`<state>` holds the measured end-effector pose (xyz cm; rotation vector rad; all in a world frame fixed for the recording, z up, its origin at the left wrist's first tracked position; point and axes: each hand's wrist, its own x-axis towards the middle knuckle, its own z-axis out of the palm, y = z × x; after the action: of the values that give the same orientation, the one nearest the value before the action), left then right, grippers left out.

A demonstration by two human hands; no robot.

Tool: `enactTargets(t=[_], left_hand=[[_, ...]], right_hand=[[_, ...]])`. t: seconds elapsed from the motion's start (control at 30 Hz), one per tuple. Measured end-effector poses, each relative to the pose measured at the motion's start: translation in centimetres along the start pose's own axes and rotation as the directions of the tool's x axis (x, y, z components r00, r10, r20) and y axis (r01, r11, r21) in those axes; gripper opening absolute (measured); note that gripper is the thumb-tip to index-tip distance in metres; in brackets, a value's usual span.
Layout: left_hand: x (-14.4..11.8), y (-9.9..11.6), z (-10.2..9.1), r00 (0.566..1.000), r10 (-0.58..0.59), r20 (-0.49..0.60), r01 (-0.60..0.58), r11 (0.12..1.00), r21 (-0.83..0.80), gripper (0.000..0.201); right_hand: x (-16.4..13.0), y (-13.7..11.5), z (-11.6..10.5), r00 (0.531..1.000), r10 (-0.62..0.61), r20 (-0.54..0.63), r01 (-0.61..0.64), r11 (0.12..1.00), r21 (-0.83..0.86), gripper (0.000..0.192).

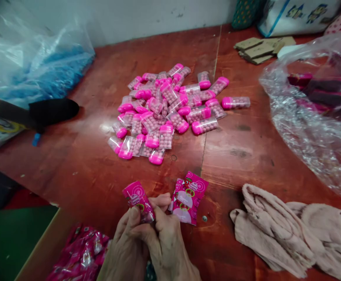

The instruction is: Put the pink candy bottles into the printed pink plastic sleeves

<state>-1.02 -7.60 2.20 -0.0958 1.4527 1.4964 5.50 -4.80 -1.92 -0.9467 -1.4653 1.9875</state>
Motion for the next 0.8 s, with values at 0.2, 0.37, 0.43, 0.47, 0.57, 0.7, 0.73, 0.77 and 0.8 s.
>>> enactTargets(t=[0.2, 0.37, 0.43, 0.47, 0.57, 0.7, 0.73, 0.77, 0.8], left_hand=[[-0.4, 0.0, -0.5, 0.999, 0.035, 0.039, -0.035, 0.999, -0.015, 0.02], [-0.4, 0.1, -1.8, 0.997, 0.046, 0.061, -0.043, 0.998, -0.046, 0.022], [-0.5, 0.5, -2.2, 0.989, 0.147, 0.018, -0.146, 0.987, -0.062, 0.023], [-0.6, 0.7, -2.3, 0.98, 0.198, -0.009, -0.198, 0.978, -0.059, 0.025], [-0.9, 1.6, -2.5, 0.954, 0.289, -0.084, -0.292, 0.956, -0.025, 0.034], [-1.0, 2.4, -4.3, 0.92, 0.354, -0.17, -0.353, 0.935, 0.039, 0.033], [-1.0, 2.5, -5.4, 0.918, 0.353, -0.183, -0.348, 0.936, 0.059, 0.032], [-0.9, 2.5, -6.7, 0.918, 0.347, -0.194, -0.337, 0.938, 0.083, 0.032], [-1.0, 2.6, -8.2, 0.92, 0.34, -0.195, -0.325, 0.94, 0.109, 0.033]], right_hand=[[-0.1, -0.4, 0.3, 0.999, 0.02, 0.037, -0.022, 0.997, 0.072, 0.026], [-0.7, -0.3, 0.9, 0.999, 0.01, 0.032, -0.009, 0.999, -0.03, 0.032], [-1.2, 0.0, 1.1, 1.0, 0.001, 0.02, 0.001, 0.995, -0.096, 0.035], [-1.6, 0.2, 1.2, 1.0, -0.006, 0.015, 0.008, 0.991, -0.136, 0.036], [-2.5, 0.8, 1.8, 1.0, -0.023, 0.011, 0.025, 0.967, -0.253, 0.035], [-3.4, 0.8, 3.4, 0.996, -0.083, -0.015, 0.067, 0.895, -0.442, 0.035], [-3.7, 0.5, 3.7, 0.994, -0.106, -0.032, 0.076, 0.862, -0.501, 0.035], [-4.0, 0.1, 3.6, 0.991, -0.134, -0.026, 0.098, 0.831, -0.547, 0.035], [-4.4, -0.5, 3.1, 0.987, -0.163, -0.008, 0.128, 0.804, -0.581, 0.035]])
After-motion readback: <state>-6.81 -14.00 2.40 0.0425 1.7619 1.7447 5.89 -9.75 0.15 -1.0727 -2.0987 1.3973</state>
